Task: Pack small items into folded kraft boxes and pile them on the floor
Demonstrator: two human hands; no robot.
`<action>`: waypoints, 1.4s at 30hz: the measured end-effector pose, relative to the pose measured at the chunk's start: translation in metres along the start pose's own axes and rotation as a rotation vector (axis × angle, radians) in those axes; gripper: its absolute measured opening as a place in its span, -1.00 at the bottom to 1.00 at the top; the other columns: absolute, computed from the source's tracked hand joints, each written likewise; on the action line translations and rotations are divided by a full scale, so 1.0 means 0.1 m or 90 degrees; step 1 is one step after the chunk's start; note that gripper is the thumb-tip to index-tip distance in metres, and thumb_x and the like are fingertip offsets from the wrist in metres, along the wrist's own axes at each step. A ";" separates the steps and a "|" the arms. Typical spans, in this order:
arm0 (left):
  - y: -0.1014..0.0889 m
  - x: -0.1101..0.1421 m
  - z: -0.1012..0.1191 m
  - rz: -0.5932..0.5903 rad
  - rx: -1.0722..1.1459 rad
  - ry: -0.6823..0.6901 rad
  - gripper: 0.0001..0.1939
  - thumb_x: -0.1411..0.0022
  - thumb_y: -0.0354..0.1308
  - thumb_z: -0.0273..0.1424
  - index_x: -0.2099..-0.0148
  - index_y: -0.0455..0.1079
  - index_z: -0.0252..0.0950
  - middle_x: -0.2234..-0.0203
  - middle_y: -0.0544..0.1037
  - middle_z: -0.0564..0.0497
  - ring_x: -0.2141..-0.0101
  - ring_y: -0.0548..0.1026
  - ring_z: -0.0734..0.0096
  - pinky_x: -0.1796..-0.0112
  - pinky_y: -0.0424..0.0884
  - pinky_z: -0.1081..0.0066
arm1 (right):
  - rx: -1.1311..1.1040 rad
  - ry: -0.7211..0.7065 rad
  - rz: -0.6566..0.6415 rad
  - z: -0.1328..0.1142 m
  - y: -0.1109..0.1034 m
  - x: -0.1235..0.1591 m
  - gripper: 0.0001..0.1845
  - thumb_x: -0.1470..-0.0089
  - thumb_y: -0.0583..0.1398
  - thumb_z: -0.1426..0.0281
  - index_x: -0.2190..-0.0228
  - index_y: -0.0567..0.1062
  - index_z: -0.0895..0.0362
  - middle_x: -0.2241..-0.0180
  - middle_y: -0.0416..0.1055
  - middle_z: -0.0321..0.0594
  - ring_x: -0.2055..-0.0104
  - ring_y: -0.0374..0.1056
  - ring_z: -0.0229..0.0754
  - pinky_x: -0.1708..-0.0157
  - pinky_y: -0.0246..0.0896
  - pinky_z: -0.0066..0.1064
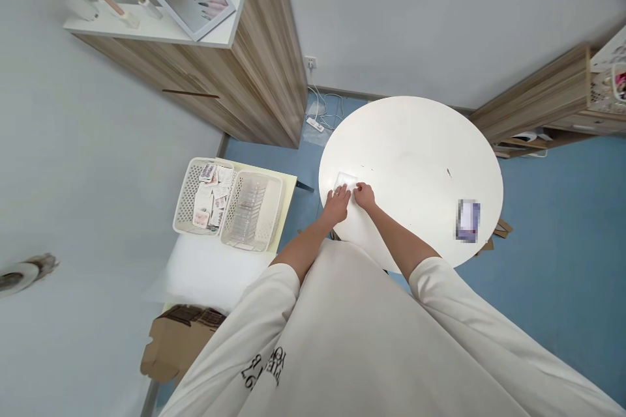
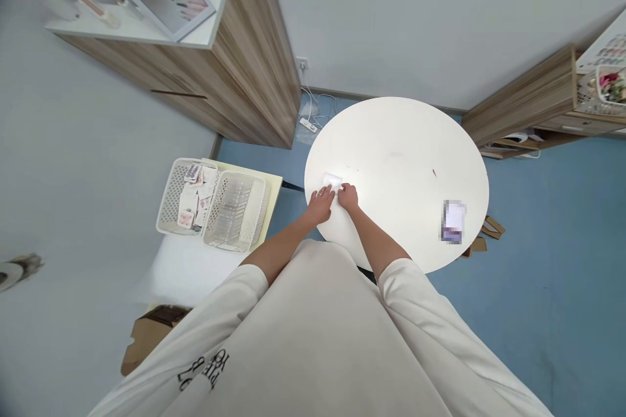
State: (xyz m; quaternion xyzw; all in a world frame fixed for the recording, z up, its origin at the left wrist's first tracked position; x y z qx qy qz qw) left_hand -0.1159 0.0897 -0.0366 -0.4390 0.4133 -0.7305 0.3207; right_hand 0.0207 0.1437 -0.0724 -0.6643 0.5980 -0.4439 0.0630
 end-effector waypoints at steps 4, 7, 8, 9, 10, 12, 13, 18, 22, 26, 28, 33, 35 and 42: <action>-0.03 -0.04 0.00 -0.024 -0.011 0.000 -0.12 -0.12 0.07 -0.52 -0.47 -0.08 -0.28 -0.47 -0.16 -0.17 -0.42 -0.10 0.02 -0.31 -0.08 -0.06 | -0.001 -0.017 0.010 0.06 -0.14 0.09 -0.58 -0.17 0.11 0.38 -0.05 0.47 0.19 -0.07 0.42 0.00 -0.08 0.37 -0.06 -0.10 0.24 -0.28; -0.08 -0.04 0.01 -0.036 -0.008 0.008 -0.13 -0.10 0.09 -0.52 -0.46 -0.05 -0.27 -0.47 -0.14 -0.18 -0.41 -0.08 0.01 -0.30 -0.05 -0.06 | -0.006 -0.013 0.015 0.17 -0.25 0.21 -0.60 -0.16 0.11 0.38 -0.02 0.49 0.17 -0.08 0.42 -0.02 -0.11 0.36 -0.07 -0.15 0.21 -0.27; -0.11 -0.03 0.02 -0.035 -0.004 0.009 -0.14 -0.11 0.09 -0.52 -0.45 -0.04 -0.28 -0.46 -0.11 -0.21 -0.40 -0.06 0.00 -0.29 -0.03 -0.06 | -0.010 -0.007 0.018 0.20 -0.29 0.26 -0.60 -0.16 0.12 0.39 -0.01 0.50 0.16 -0.08 0.42 -0.02 -0.10 0.36 -0.06 -0.15 0.21 -0.26; -0.13 -0.03 0.03 -0.032 0.002 0.009 -0.16 -0.11 0.09 -0.52 -0.44 -0.02 -0.30 -0.45 -0.07 -0.24 -0.39 -0.03 -0.02 -0.28 -0.01 -0.05 | -0.015 -0.001 0.022 0.24 -0.32 0.31 -0.61 -0.15 0.12 0.39 0.00 0.50 0.15 -0.07 0.43 -0.03 -0.09 0.37 -0.06 -0.16 0.21 -0.25; -0.16 -0.03 0.05 -0.026 0.010 0.009 -0.17 -0.11 0.08 -0.52 -0.43 0.00 -0.33 -0.43 -0.03 -0.27 -0.38 -0.01 -0.04 -0.28 0.00 -0.05 | -0.022 0.003 0.027 0.28 -0.36 0.36 -0.62 -0.15 0.12 0.39 0.01 0.51 0.14 -0.07 0.43 -0.04 -0.09 0.37 -0.06 -0.16 0.21 -0.24; -0.21 -0.02 0.08 -0.010 0.027 0.009 -0.21 -0.13 0.07 -0.52 -0.41 0.02 -0.36 -0.39 0.07 -0.32 -0.37 0.03 -0.08 -0.27 0.00 -0.07 | -0.034 0.007 0.035 0.34 -0.43 0.47 -0.63 -0.14 0.12 0.40 0.03 0.52 0.12 -0.06 0.43 -0.06 -0.08 0.37 -0.06 -0.16 0.21 -0.22; -0.24 -0.01 0.10 0.000 0.036 0.009 -0.23 -0.14 0.05 -0.52 -0.41 0.03 -0.36 -0.37 0.11 -0.33 -0.36 0.04 -0.09 -0.27 -0.01 -0.07 | -0.039 0.008 0.038 0.36 -0.47 0.53 -0.64 -0.14 0.12 0.40 0.03 0.52 0.12 -0.06 0.43 -0.06 -0.08 0.37 -0.06 -0.16 0.22 -0.22; -0.29 0.12 0.22 0.056 0.045 0.009 -0.30 -0.19 -0.01 -0.54 -0.39 0.07 -0.34 -0.35 0.14 -0.32 -0.36 0.04 -0.05 -0.29 -0.07 -0.05 | -0.046 0.014 0.042 0.44 -0.66 0.83 -0.62 -0.15 0.12 0.40 0.00 0.51 0.11 -0.09 0.40 -0.06 0.01 0.42 -0.11 -0.13 0.25 -0.23; -0.24 0.32 0.41 0.067 0.032 0.003 -0.33 -0.21 -0.01 -0.54 -0.37 0.10 -0.33 -0.37 0.10 -0.31 -0.36 0.03 -0.04 -0.28 -0.04 -0.05 | -0.039 -0.015 0.042 0.50 -0.80 1.09 -0.61 -0.17 0.11 0.40 -0.02 0.50 0.11 -0.10 0.39 -0.06 0.02 0.43 -0.12 -0.12 0.26 -0.24; -0.17 0.59 0.68 0.089 0.033 -0.008 -0.34 -0.23 -0.04 -0.54 -0.38 0.09 -0.33 -0.37 0.10 -0.31 -0.36 0.04 -0.01 -0.27 0.00 -0.04 | -0.019 -0.061 0.031 0.61 -0.89 1.37 -0.60 -0.19 0.09 0.39 -0.04 0.49 0.11 -0.13 0.36 -0.05 0.03 0.43 -0.13 -0.10 0.28 -0.27; -0.13 0.75 0.85 0.105 0.034 -0.013 -0.34 -0.25 -0.05 -0.53 -0.39 0.07 -0.32 -0.38 0.09 -0.29 -0.36 0.04 0.00 -0.27 0.01 -0.02 | -0.004 -0.096 0.031 0.70 -0.93 1.55 -0.60 -0.21 0.07 0.39 -0.05 0.48 0.11 -0.14 0.34 -0.05 0.05 0.44 -0.14 -0.11 0.27 -0.27; 0.03 1.21 1.35 0.126 0.050 -0.033 -0.35 -0.29 -0.04 -0.48 -0.41 0.04 -0.27 -0.39 0.08 -0.25 -0.36 0.05 0.02 -0.27 0.01 0.01 | 0.031 -0.204 0.034 1.06 -1.05 2.08 -0.60 -0.23 0.06 0.40 -0.06 0.47 0.09 -0.14 0.33 -0.05 0.00 0.42 -0.11 -0.11 0.27 -0.27; 0.15 1.43 1.57 0.127 0.056 -0.044 -0.36 -0.31 -0.03 -0.46 -0.41 0.04 -0.27 -0.39 0.08 -0.25 -0.36 0.06 0.01 -0.27 0.02 0.03 | 0.051 -0.235 0.039 1.26 -1.07 2.30 -0.60 -0.24 0.06 0.40 -0.07 0.47 0.10 -0.13 0.33 -0.05 -0.07 0.38 -0.07 -0.13 0.25 -0.23; 0.65 2.30 2.03 0.124 0.066 -0.071 -0.43 -0.38 -0.07 -0.38 -0.40 0.07 -0.25 -0.39 0.08 -0.24 -0.36 0.07 0.01 -0.26 0.06 0.02 | 0.097 -0.273 0.006 1.77 -0.83 2.97 -0.60 -0.24 0.05 0.39 -0.06 0.49 0.09 -0.14 0.35 -0.05 -0.20 0.26 0.03 -0.20 0.16 -0.15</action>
Point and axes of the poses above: each hand's wrist, its own x-axis away from the middle knuckle, its own y-axis out of the palm, z = x × y, the point moved 6 cm from there along -x, towards the middle knuckle
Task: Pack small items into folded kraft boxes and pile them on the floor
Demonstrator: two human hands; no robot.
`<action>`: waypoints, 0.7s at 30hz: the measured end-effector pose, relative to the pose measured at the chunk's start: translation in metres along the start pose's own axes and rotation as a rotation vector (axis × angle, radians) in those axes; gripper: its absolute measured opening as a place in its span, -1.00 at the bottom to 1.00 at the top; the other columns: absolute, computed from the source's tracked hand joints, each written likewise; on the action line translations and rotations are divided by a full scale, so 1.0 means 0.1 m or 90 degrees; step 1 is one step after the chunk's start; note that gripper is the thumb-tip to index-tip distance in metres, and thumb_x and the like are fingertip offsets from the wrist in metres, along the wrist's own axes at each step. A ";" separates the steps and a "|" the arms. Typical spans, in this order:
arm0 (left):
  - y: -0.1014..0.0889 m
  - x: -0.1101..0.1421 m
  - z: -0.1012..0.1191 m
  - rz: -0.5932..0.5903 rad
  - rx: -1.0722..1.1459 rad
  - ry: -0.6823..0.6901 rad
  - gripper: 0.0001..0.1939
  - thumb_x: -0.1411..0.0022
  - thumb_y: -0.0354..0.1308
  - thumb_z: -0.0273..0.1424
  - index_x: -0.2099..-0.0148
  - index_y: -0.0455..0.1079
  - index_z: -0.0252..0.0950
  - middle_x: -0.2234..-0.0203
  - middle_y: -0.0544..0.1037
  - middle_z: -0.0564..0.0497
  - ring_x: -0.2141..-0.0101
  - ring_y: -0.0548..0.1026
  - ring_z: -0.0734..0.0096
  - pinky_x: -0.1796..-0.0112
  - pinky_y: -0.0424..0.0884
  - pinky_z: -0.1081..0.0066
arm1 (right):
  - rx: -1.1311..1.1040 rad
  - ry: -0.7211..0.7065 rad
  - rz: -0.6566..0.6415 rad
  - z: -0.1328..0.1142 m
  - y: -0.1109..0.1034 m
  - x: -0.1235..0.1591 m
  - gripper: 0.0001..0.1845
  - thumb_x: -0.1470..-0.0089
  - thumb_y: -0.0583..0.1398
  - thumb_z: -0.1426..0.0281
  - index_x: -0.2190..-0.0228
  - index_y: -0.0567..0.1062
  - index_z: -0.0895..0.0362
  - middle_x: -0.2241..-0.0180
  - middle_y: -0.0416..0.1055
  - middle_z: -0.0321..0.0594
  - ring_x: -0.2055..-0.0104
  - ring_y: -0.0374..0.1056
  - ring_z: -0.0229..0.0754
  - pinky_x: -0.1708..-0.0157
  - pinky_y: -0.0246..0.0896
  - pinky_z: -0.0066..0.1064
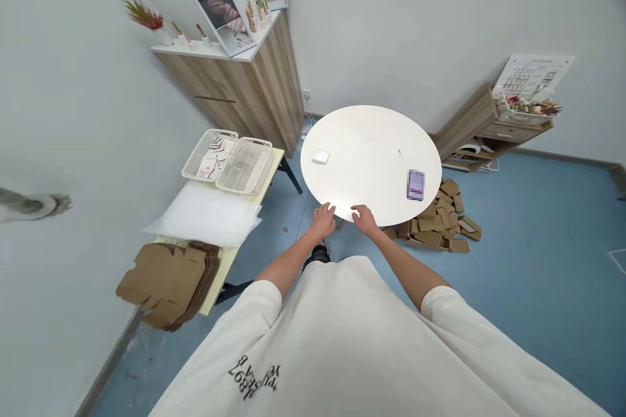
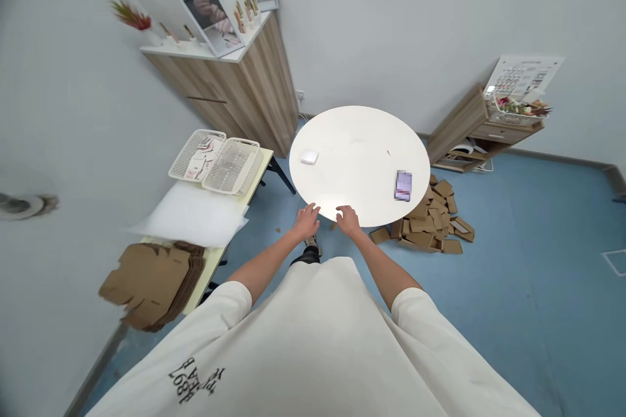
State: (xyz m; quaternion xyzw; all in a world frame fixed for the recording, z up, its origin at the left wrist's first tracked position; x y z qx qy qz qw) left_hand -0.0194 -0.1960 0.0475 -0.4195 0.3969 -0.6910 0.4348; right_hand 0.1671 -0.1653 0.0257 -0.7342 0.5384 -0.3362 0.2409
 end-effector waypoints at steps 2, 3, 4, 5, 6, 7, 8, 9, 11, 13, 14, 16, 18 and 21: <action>0.04 0.24 -0.05 -0.010 -0.001 -0.029 -0.44 -0.39 -0.07 -0.36 -0.40 0.07 -0.25 -0.39 0.07 -0.25 -0.36 0.07 -0.01 -0.25 0.08 0.01 | -0.001 -0.022 -0.018 -0.07 0.10 0.15 -0.60 -0.25 0.05 0.38 -0.07 0.49 0.08 -0.13 0.36 -0.05 -0.20 0.26 0.03 -0.19 0.16 -0.16; 0.04 0.36 -0.09 -0.013 -0.001 -0.043 -0.44 -0.39 -0.07 -0.34 -0.40 0.07 -0.25 -0.39 0.07 -0.25 -0.36 0.07 -0.01 -0.25 0.08 0.00 | -0.001 -0.032 -0.025 -0.11 0.15 0.20 -0.60 -0.25 0.05 0.38 -0.07 0.49 0.08 -0.13 0.37 -0.05 -0.20 0.26 0.03 -0.19 0.17 -0.17; 0.04 0.46 -0.13 -0.014 -0.001 -0.057 -0.43 -0.39 -0.07 -0.33 -0.40 0.07 -0.25 -0.39 0.08 -0.25 -0.36 0.08 -0.02 -0.25 0.08 0.00 | 0.001 -0.040 -0.031 -0.16 0.19 0.25 -0.60 -0.25 0.05 0.38 -0.07 0.49 0.09 -0.12 0.37 -0.04 -0.19 0.27 0.02 -0.18 0.17 -0.18; 0.04 0.56 -0.18 -0.012 0.000 -0.071 -0.43 -0.39 -0.07 -0.32 -0.40 0.07 -0.24 -0.39 0.08 -0.25 -0.36 0.08 -0.02 -0.25 0.08 -0.01 | 0.003 -0.048 -0.037 -0.21 0.23 0.29 -0.60 -0.25 0.05 0.39 -0.06 0.49 0.09 -0.12 0.37 -0.04 -0.19 0.27 0.02 -0.17 0.18 -0.19; 0.03 0.66 -0.23 -0.007 0.001 -0.082 -0.44 -0.40 -0.07 -0.32 -0.40 0.07 -0.24 -0.39 0.09 -0.25 -0.36 0.08 -0.02 -0.25 0.08 -0.01 | 0.005 -0.055 -0.042 -0.27 0.27 0.33 -0.60 -0.25 0.05 0.39 -0.06 0.50 0.09 -0.11 0.38 -0.03 -0.19 0.27 0.02 -0.16 0.18 -0.19; 0.02 0.77 -0.28 -0.002 0.002 -0.091 -0.44 -0.40 -0.07 -0.31 -0.40 0.07 -0.24 -0.38 0.11 -0.25 -0.36 0.09 -0.02 -0.25 0.08 0.00 | 0.007 -0.062 -0.047 -0.33 0.32 0.36 -0.60 -0.25 0.06 0.39 -0.06 0.50 0.09 -0.11 0.39 -0.03 -0.18 0.28 0.01 -0.16 0.18 -0.20; 0.01 0.87 -0.34 0.004 0.005 -0.101 -0.44 -0.40 -0.08 -0.31 -0.40 0.07 -0.24 -0.38 0.12 -0.24 -0.35 0.11 -0.01 -0.25 0.09 0.00 | 0.009 -0.070 -0.051 -0.40 0.37 0.38 -0.61 -0.25 0.06 0.39 -0.06 0.50 0.09 -0.10 0.39 -0.03 -0.18 0.28 0.01 -0.16 0.18 -0.20; 0.00 0.98 -0.40 0.009 0.008 -0.112 -0.44 -0.41 -0.08 -0.31 -0.40 0.07 -0.24 -0.37 0.14 -0.24 -0.34 0.13 -0.01 -0.24 0.11 0.02 | 0.011 -0.079 -0.055 -0.47 0.43 0.41 -0.61 -0.25 0.07 0.39 -0.05 0.51 0.09 -0.10 0.40 -0.03 -0.18 0.28 0.02 -0.17 0.17 -0.19; -0.02 1.22 -0.52 0.017 0.021 -0.133 -0.44 -0.41 -0.09 -0.31 -0.41 0.05 -0.22 -0.34 0.19 -0.22 -0.31 0.20 0.02 -0.22 0.15 0.05 | 0.015 -0.103 -0.065 -0.65 0.57 0.45 -0.61 -0.25 0.07 0.38 -0.05 0.51 0.10 -0.09 0.40 -0.01 -0.17 0.29 0.03 -0.17 0.17 -0.17; -0.05 1.49 -0.67 0.023 0.038 -0.155 -0.42 -0.40 -0.08 -0.31 -0.42 0.02 -0.21 -0.32 0.23 -0.20 -0.28 0.24 0.06 -0.21 0.18 0.08 | 0.025 -0.130 -0.081 -0.87 0.77 0.49 -0.60 -0.25 0.06 0.37 -0.05 0.52 0.11 -0.09 0.40 0.00 -0.16 0.31 0.04 -0.16 0.18 -0.15; -0.06 1.63 -0.76 0.029 0.045 -0.167 -0.40 -0.40 -0.07 -0.31 -0.43 -0.01 -0.20 -0.32 0.24 -0.20 -0.27 0.25 0.07 -0.21 0.19 0.10 | 0.031 -0.143 -0.089 -0.99 0.89 0.51 -0.60 -0.25 0.06 0.37 -0.05 0.52 0.11 -0.09 0.41 0.00 -0.15 0.31 0.04 -0.16 0.18 -0.15; -0.10 1.95 -0.97 0.055 0.051 -0.197 -0.38 -0.38 -0.04 -0.32 -0.44 -0.02 -0.20 -0.33 0.21 -0.20 -0.29 0.23 0.08 -0.21 0.18 0.10 | 0.043 -0.167 -0.105 -1.26 1.17 0.56 -0.60 -0.25 0.07 0.38 -0.05 0.52 0.09 -0.07 0.42 -0.02 -0.14 0.32 0.01 -0.17 0.18 -0.16; -0.14 2.30 -1.24 0.099 0.048 -0.235 -0.39 -0.37 -0.02 -0.33 -0.42 0.01 -0.23 -0.36 0.15 -0.21 -0.31 0.19 0.07 -0.22 0.17 0.10 | 0.047 -0.195 -0.123 -1.57 1.49 0.64 -0.61 -0.24 0.07 0.39 -0.04 0.53 0.09 -0.06 0.43 -0.04 -0.12 0.33 -0.02 -0.18 0.16 -0.19; -0.16 2.88 -1.73 0.167 0.046 -0.295 -0.43 -0.37 0.00 -0.33 -0.38 0.07 -0.27 -0.38 0.09 -0.24 -0.32 0.16 0.05 -0.23 0.17 0.11 | 0.045 -0.242 -0.168 -2.08 2.03 0.84 -0.61 -0.24 0.07 0.41 -0.03 0.53 0.10 -0.05 0.44 -0.06 -0.11 0.34 -0.06 -0.18 0.15 -0.21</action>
Point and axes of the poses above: each hand's wrist, its own x-axis away from the middle knuckle, its own y-axis out of the palm, z = x × y, the point moved 6 cm from there along -x, towards the middle knuckle
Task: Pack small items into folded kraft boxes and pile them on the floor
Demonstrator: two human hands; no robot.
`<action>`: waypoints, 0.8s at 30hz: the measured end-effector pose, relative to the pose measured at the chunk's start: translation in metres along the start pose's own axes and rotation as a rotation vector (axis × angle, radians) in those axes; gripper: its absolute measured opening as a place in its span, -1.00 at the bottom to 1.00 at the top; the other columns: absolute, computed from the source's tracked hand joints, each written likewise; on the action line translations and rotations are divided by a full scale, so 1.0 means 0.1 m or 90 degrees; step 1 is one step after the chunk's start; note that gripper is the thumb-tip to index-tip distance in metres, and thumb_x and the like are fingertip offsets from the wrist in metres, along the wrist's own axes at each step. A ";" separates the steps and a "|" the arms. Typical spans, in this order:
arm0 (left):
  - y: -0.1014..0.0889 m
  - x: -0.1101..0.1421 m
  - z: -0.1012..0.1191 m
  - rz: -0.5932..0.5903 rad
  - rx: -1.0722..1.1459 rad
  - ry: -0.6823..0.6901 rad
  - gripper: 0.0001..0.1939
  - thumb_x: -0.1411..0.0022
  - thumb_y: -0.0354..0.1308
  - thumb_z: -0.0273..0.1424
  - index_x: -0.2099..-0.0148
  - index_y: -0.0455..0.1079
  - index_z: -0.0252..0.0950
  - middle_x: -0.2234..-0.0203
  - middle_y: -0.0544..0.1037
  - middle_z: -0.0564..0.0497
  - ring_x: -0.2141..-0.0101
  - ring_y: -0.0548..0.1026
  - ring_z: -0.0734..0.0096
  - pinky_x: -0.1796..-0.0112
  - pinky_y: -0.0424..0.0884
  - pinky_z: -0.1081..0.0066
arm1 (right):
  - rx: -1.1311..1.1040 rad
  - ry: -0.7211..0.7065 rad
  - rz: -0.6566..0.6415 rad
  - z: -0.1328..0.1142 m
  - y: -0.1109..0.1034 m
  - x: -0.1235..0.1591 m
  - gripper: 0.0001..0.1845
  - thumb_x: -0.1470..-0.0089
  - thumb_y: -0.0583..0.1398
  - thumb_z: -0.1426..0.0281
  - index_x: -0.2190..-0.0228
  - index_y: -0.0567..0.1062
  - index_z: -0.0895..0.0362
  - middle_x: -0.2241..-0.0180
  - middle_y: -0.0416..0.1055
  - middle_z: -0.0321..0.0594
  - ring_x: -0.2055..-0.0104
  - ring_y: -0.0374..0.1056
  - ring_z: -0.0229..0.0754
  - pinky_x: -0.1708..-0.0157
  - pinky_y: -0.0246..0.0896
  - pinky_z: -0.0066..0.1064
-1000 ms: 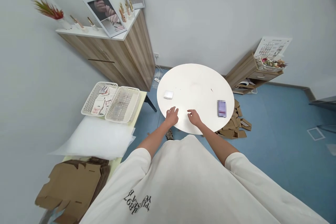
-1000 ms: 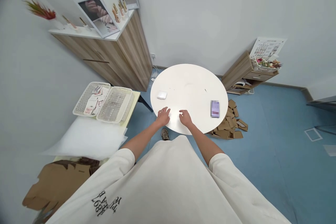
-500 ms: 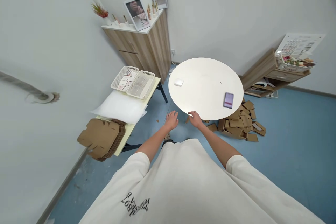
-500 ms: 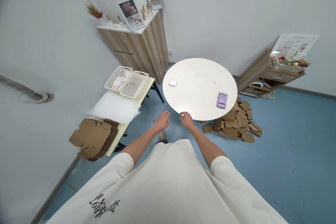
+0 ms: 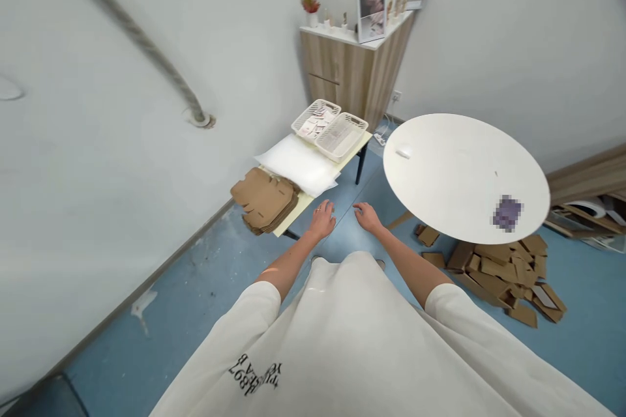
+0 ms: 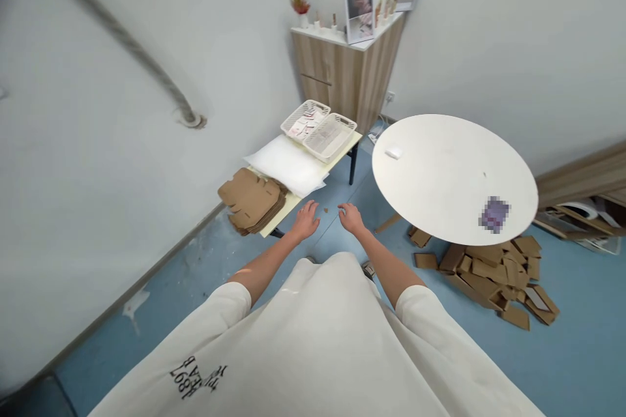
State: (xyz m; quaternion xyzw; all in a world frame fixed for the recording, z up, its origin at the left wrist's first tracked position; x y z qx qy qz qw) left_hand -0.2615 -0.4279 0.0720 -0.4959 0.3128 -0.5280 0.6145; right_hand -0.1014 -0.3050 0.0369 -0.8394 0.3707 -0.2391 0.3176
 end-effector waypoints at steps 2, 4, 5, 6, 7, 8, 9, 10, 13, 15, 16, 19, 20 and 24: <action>-0.09 0.18 -0.48 0.026 0.003 -0.042 -0.45 -0.38 0.01 -0.32 -0.36 0.09 -0.28 -0.37 0.11 -0.24 -0.32 0.16 0.05 -0.22 0.18 0.11 | 0.001 -0.027 -0.036 -0.37 0.34 -0.07 -0.62 -0.24 0.08 0.41 -0.03 0.54 0.09 -0.05 0.45 -0.07 -0.10 0.34 -0.07 -0.18 0.16 -0.23; -0.16 0.34 -0.96 0.035 0.003 -0.088 -0.47 -0.38 0.02 -0.31 -0.34 0.12 -0.27 -0.36 0.12 -0.24 -0.30 0.19 0.03 -0.21 0.20 0.11 | 0.009 -0.052 -0.071 -0.71 0.66 -0.12 -0.63 -0.24 0.09 0.42 -0.02 0.54 0.08 -0.04 0.46 -0.09 -0.09 0.35 -0.08 -0.17 0.17 -0.25; -0.19 0.41 -1.19 0.036 0.004 -0.112 -0.49 -0.38 0.02 -0.31 -0.33 0.14 -0.27 -0.35 0.13 -0.24 -0.29 0.21 0.03 -0.20 0.22 0.12 | 0.015 -0.064 -0.086 -0.86 0.80 -0.14 -0.63 -0.24 0.09 0.42 -0.01 0.54 0.07 -0.03 0.46 -0.10 -0.09 0.35 -0.08 -0.17 0.17 -0.26; -0.22 0.47 -1.40 0.034 0.005 -0.132 -0.50 -0.39 0.02 -0.30 -0.32 0.15 -0.27 -0.34 0.14 -0.24 -0.27 0.24 0.03 -0.20 0.22 0.13 | 0.022 -0.076 -0.099 -1.00 0.93 -0.16 -0.64 -0.23 0.09 0.43 -0.01 0.55 0.07 -0.03 0.47 -0.11 -0.09 0.36 -0.08 -0.17 0.17 -0.26; -0.24 0.52 -1.60 0.028 0.006 -0.152 -0.51 -0.39 0.02 -0.29 -0.31 0.17 -0.27 -0.33 0.15 -0.24 -0.25 0.26 0.03 -0.19 0.23 0.14 | 0.028 -0.088 -0.110 -1.13 1.05 -0.19 -0.64 -0.23 0.10 0.44 0.00 0.55 0.07 -0.02 0.47 -0.11 -0.09 0.36 -0.07 -0.17 0.17 -0.25; -0.26 0.57 -1.78 0.021 0.006 -0.170 -0.53 -0.40 0.01 -0.29 -0.29 0.18 -0.27 -0.32 0.18 -0.24 -0.24 0.27 0.03 -0.19 0.22 0.14 | 0.033 -0.099 -0.120 -1.24 1.15 -0.21 -0.64 -0.23 0.10 0.44 0.00 0.55 0.08 -0.02 0.47 -0.10 -0.09 0.36 -0.06 -0.17 0.18 -0.23; -0.27 0.60 -1.94 0.012 0.005 -0.188 -0.54 -0.40 0.01 -0.28 -0.28 0.20 -0.27 -0.30 0.20 -0.24 -0.23 0.27 0.03 -0.19 0.21 0.13 | 0.039 -0.108 -0.128 -1.34 1.24 -0.24 -0.64 -0.22 0.10 0.45 0.00 0.55 0.08 -0.03 0.47 -0.09 -0.09 0.36 -0.05 -0.16 0.18 -0.22; -0.28 0.62 -2.08 0.003 0.002 -0.202 -0.56 -0.40 0.01 -0.27 -0.26 0.22 -0.28 -0.28 0.23 -0.24 -0.23 0.27 0.02 -0.20 0.20 0.12 | 0.045 -0.115 -0.136 -1.42 1.32 -0.26 -0.64 -0.22 0.10 0.45 0.00 0.56 0.09 -0.03 0.47 -0.08 -0.08 0.36 -0.04 -0.16 0.19 -0.21; -0.27 0.64 -2.40 -0.025 -0.006 -0.220 -0.58 -0.40 0.00 -0.24 -0.21 0.26 -0.29 -0.23 0.30 -0.27 -0.23 0.25 -0.02 -0.19 0.19 0.08 | 0.067 -0.129 -0.155 -1.62 1.46 -0.36 -0.64 -0.22 0.11 0.46 0.01 0.56 0.09 -0.01 0.47 -0.07 -0.08 0.36 -0.02 -0.14 0.21 -0.21; -0.26 0.63 -2.55 -0.045 -0.016 -0.231 -0.58 -0.39 0.01 -0.22 -0.19 0.28 -0.29 -0.21 0.32 -0.28 -0.22 0.25 -0.04 -0.18 0.19 0.05 | 0.081 -0.135 -0.167 -1.71 1.51 -0.43 -0.64 -0.23 0.11 0.45 0.00 0.55 0.09 -0.02 0.47 -0.07 -0.09 0.36 -0.01 -0.13 0.23 -0.21; -0.26 0.62 -2.61 -0.057 -0.021 -0.240 -0.58 -0.39 0.03 -0.20 -0.19 0.29 -0.30 -0.21 0.32 -0.29 -0.21 0.26 -0.05 -0.17 0.18 0.04 | 0.087 -0.138 -0.174 -1.75 1.53 -0.46 -0.64 -0.24 0.10 0.44 -0.01 0.55 0.09 -0.03 0.46 -0.07 -0.09 0.36 -0.01 -0.11 0.24 -0.22; -0.25 0.59 -2.77 -0.092 -0.025 -0.270 -0.53 -0.37 0.06 -0.14 -0.17 0.31 -0.32 -0.20 0.34 -0.31 -0.20 0.29 -0.09 -0.17 0.18 0.02 | 0.109 -0.152 -0.191 -1.85 1.56 -0.55 -0.63 -0.26 0.08 0.44 -0.04 0.53 0.11 -0.06 0.44 -0.06 -0.09 0.36 -0.02 -0.10 0.26 -0.23; -0.24 0.59 -2.81 -0.103 -0.017 -0.278 -0.52 -0.37 0.06 -0.12 -0.17 0.32 -0.32 -0.19 0.36 -0.30 -0.19 0.30 -0.09 -0.17 0.18 0.02 | 0.117 -0.158 -0.194 -1.88 1.56 -0.58 -0.63 -0.26 0.08 0.45 -0.04 0.53 0.11 -0.07 0.44 -0.06 -0.09 0.36 -0.03 -0.10 0.26 -0.23; -0.24 0.59 -2.92 -0.122 0.040 -0.300 -0.56 -0.42 -0.03 -0.11 -0.16 0.35 -0.27 -0.15 0.43 -0.23 -0.16 0.38 -0.01 -0.13 0.26 0.09 | 0.133 -0.171 -0.194 -2.01 1.60 -0.69 -0.63 -0.26 0.08 0.47 -0.02 0.53 0.11 -0.04 0.46 -0.08 -0.04 0.39 -0.07 -0.07 0.27 -0.27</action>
Point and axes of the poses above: each hand's wrist, its own x-axis away from the middle knuckle, its own y-axis out of the palm, z = x × y, the point moved 6 cm from there along -x, towards the middle knuckle
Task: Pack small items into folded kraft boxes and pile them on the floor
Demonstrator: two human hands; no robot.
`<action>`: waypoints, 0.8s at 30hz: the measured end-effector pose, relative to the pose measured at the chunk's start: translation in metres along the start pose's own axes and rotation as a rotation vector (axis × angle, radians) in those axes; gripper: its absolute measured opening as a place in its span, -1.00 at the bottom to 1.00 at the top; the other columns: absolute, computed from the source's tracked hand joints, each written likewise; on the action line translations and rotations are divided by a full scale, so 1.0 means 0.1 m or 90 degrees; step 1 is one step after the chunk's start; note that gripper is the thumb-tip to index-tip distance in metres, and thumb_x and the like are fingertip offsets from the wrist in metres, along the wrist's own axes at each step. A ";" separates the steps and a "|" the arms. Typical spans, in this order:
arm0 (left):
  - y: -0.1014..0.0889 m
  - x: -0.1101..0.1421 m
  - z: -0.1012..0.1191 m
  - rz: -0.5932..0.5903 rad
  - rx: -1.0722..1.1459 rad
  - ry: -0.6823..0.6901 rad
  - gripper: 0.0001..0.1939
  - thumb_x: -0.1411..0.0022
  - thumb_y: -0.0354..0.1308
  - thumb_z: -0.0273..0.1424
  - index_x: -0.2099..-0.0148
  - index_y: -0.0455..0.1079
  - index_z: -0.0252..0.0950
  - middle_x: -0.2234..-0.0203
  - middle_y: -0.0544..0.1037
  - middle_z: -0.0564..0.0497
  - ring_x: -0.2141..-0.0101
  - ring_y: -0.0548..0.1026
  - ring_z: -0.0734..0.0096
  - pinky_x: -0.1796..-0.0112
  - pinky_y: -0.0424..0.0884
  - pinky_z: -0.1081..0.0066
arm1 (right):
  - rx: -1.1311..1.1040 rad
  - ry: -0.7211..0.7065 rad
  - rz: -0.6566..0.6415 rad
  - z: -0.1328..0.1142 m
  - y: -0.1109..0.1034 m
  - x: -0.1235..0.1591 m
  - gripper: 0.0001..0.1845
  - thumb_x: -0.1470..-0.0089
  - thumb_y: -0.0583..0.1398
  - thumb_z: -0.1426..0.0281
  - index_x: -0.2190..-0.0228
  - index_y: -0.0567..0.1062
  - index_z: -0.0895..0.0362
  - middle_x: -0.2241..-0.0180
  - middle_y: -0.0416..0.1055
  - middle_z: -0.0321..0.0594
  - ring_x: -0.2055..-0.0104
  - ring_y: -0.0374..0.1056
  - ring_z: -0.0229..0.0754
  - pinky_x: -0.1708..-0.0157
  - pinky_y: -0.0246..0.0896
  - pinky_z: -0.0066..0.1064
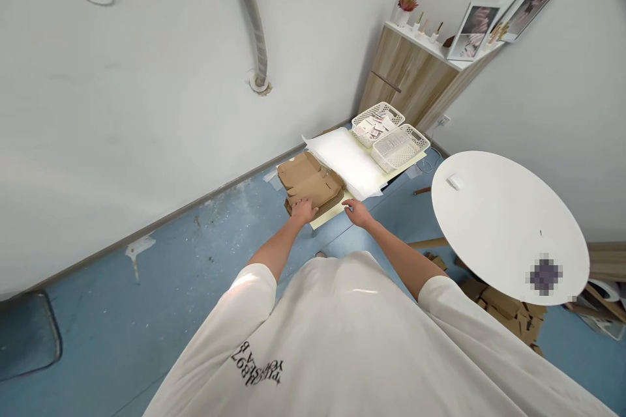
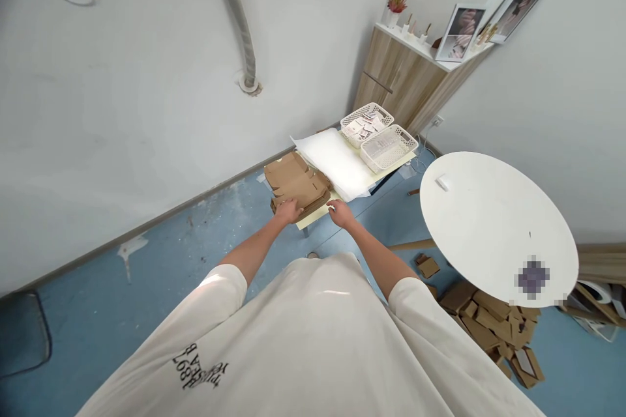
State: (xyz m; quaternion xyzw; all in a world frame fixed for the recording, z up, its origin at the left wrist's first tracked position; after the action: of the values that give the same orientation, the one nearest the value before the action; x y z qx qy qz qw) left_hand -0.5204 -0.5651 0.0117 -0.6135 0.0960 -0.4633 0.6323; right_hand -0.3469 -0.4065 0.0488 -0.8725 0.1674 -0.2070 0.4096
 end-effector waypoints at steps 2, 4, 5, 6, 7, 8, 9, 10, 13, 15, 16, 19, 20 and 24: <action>-0.02 0.01 -0.02 0.003 0.007 0.005 -0.60 -0.46 -0.10 -0.18 -0.14 0.37 -0.26 -0.12 0.47 -0.20 -0.13 0.41 0.03 -0.09 0.32 0.13 | 0.002 -0.005 -0.002 -0.06 0.00 -0.07 -0.64 -0.26 0.09 0.47 -0.02 0.53 0.09 -0.03 0.46 -0.09 -0.01 0.41 -0.09 -0.05 0.29 -0.29; -0.03 0.03 0.00 0.002 -0.015 0.030 -0.63 -0.46 -0.13 -0.28 -0.11 0.40 -0.28 -0.07 0.51 -0.21 -0.09 0.45 0.05 -0.04 0.36 0.16 | 0.007 -0.013 -0.005 -0.12 0.01 -0.13 -0.66 -0.26 0.10 0.46 -0.01 0.54 0.08 -0.02 0.46 -0.10 0.01 0.42 -0.09 -0.02 0.30 -0.30; -0.03 0.05 0.02 -0.003 -0.030 0.046 -0.65 -0.45 -0.11 -0.34 -0.09 0.42 -0.30 -0.04 0.52 -0.23 -0.07 0.47 0.05 -0.02 0.38 0.17 | 0.011 -0.018 -0.006 -0.15 0.02 -0.16 -0.66 -0.26 0.10 0.46 -0.01 0.54 0.08 -0.02 0.47 -0.10 0.02 0.43 -0.10 -0.01 0.31 -0.30; -0.02 0.07 0.04 -0.008 -0.044 0.060 -0.67 -0.42 -0.08 -0.39 -0.08 0.43 -0.32 -0.02 0.52 -0.25 -0.05 0.48 0.05 -0.01 0.39 0.17 | 0.015 -0.026 -0.007 -0.17 0.03 -0.18 -0.66 -0.26 0.10 0.46 0.00 0.54 0.08 -0.01 0.47 -0.11 0.02 0.42 -0.10 0.00 0.31 -0.30; -0.02 0.08 0.07 -0.013 -0.055 0.070 -0.69 -0.38 -0.04 -0.43 -0.07 0.44 -0.33 -0.02 0.52 -0.27 -0.04 0.48 0.04 0.01 0.40 0.17 | 0.019 -0.036 -0.009 -0.20 0.03 -0.21 -0.66 -0.26 0.10 0.47 0.00 0.54 0.08 -0.01 0.47 -0.10 0.02 0.42 -0.10 0.00 0.31 -0.30; -0.02 0.10 0.09 -0.017 -0.062 0.074 -0.69 -0.35 0.00 -0.47 -0.07 0.44 -0.34 -0.02 0.51 -0.29 -0.04 0.48 0.03 0.02 0.41 0.17 | 0.025 -0.047 -0.010 -0.23 0.03 -0.23 -0.66 -0.26 0.10 0.47 0.00 0.53 0.09 0.00 0.47 -0.10 0.01 0.41 -0.10 -0.01 0.30 -0.30; -0.02 0.11 0.10 -0.018 -0.065 0.075 -0.68 -0.32 0.02 -0.49 -0.07 0.44 -0.35 -0.03 0.50 -0.30 -0.04 0.48 0.02 0.02 0.41 0.17 | 0.033 -0.060 -0.011 -0.26 0.03 -0.24 -0.66 -0.26 0.09 0.47 0.00 0.53 0.10 0.00 0.47 -0.10 0.00 0.40 -0.09 -0.02 0.30 -0.29; -0.03 0.13 0.11 -0.017 -0.068 0.074 -0.68 -0.31 0.03 -0.51 -0.07 0.45 -0.35 -0.04 0.49 -0.31 -0.04 0.48 0.02 0.02 0.42 0.16 | 0.045 -0.073 -0.013 -0.29 0.04 -0.26 -0.65 -0.26 0.09 0.47 -0.01 0.52 0.10 -0.01 0.47 -0.09 -0.02 0.39 -0.09 -0.03 0.29 -0.28; -0.09 0.18 0.11 -0.004 -0.077 0.067 -0.68 -0.31 0.02 -0.51 -0.06 0.46 -0.33 -0.02 0.49 -0.29 -0.02 0.49 0.04 0.03 0.42 0.16 | 0.106 -0.112 -0.009 -0.40 0.02 -0.31 -0.60 -0.25 0.07 0.48 -0.08 0.48 0.10 -0.09 0.42 -0.06 -0.10 0.33 -0.04 -0.06 0.26 -0.24; -0.16 0.23 0.10 0.026 -0.082 0.075 -0.69 -0.33 0.00 -0.50 -0.06 0.45 -0.34 0.00 0.49 -0.28 0.01 0.50 0.05 0.05 0.43 0.18 | 0.165 -0.135 0.004 -0.48 0.00 -0.35 -0.53 -0.24 0.06 0.47 -0.16 0.42 0.10 -0.19 0.34 -0.05 -0.17 0.26 0.01 -0.10 0.22 -0.19; -0.21 0.27 0.10 0.048 -0.085 0.083 -0.69 -0.35 -0.01 -0.48 -0.06 0.44 -0.35 0.01 0.50 -0.29 0.02 0.51 0.06 0.05 0.43 0.18 | 0.196 -0.147 0.009 -0.54 0.00 -0.37 -0.49 -0.24 0.06 0.47 -0.20 0.38 0.10 -0.23 0.29 -0.04 -0.21 0.22 0.03 -0.12 0.18 -0.16; -0.35 0.40 0.11 0.124 -0.100 0.117 -0.70 -0.38 -0.04 -0.46 -0.06 0.42 -0.39 0.03 0.51 -0.29 0.05 0.52 0.10 0.04 0.41 0.19 | 0.284 -0.195 0.004 -0.71 0.00 -0.45 -0.43 -0.23 0.06 0.46 -0.26 0.31 0.11 -0.31 0.20 -0.05 -0.29 0.09 0.09 -0.21 0.01 -0.07; -0.39 0.45 0.10 0.145 -0.105 0.126 -0.70 -0.39 -0.05 -0.46 -0.05 0.42 -0.39 0.05 0.52 -0.28 0.06 0.52 0.11 0.03 0.40 0.19 | 0.309 -0.212 -0.001 -0.77 0.01 -0.48 -0.44 -0.23 0.05 0.47 -0.25 0.31 0.12 -0.31 0.22 -0.04 -0.30 0.07 0.09 -0.23 -0.05 -0.05; -0.51 0.59 0.07 0.206 -0.102 0.146 -0.73 -0.41 -0.06 -0.49 -0.01 0.42 -0.38 0.16 0.56 -0.25 0.12 0.55 0.12 0.05 0.38 0.19 | 0.376 -0.239 -0.018 -0.94 0.03 -0.59 -0.51 -0.23 0.03 0.49 -0.17 0.40 0.14 -0.17 0.39 0.01 -0.22 0.16 0.09 -0.23 -0.16 -0.04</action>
State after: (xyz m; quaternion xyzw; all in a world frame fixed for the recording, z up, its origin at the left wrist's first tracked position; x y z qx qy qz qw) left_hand -0.5065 -0.5926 0.0841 -0.5814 0.3012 -0.4135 0.6327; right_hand -0.4445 -0.4418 0.0873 -0.7416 0.0102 -0.0881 0.6650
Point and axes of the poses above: each hand's wrist, its own x-axis away from the middle knuckle, its own y-axis out of the palm, z = x × y, the point moved 6 cm from there along -x, towards the middle knuckle
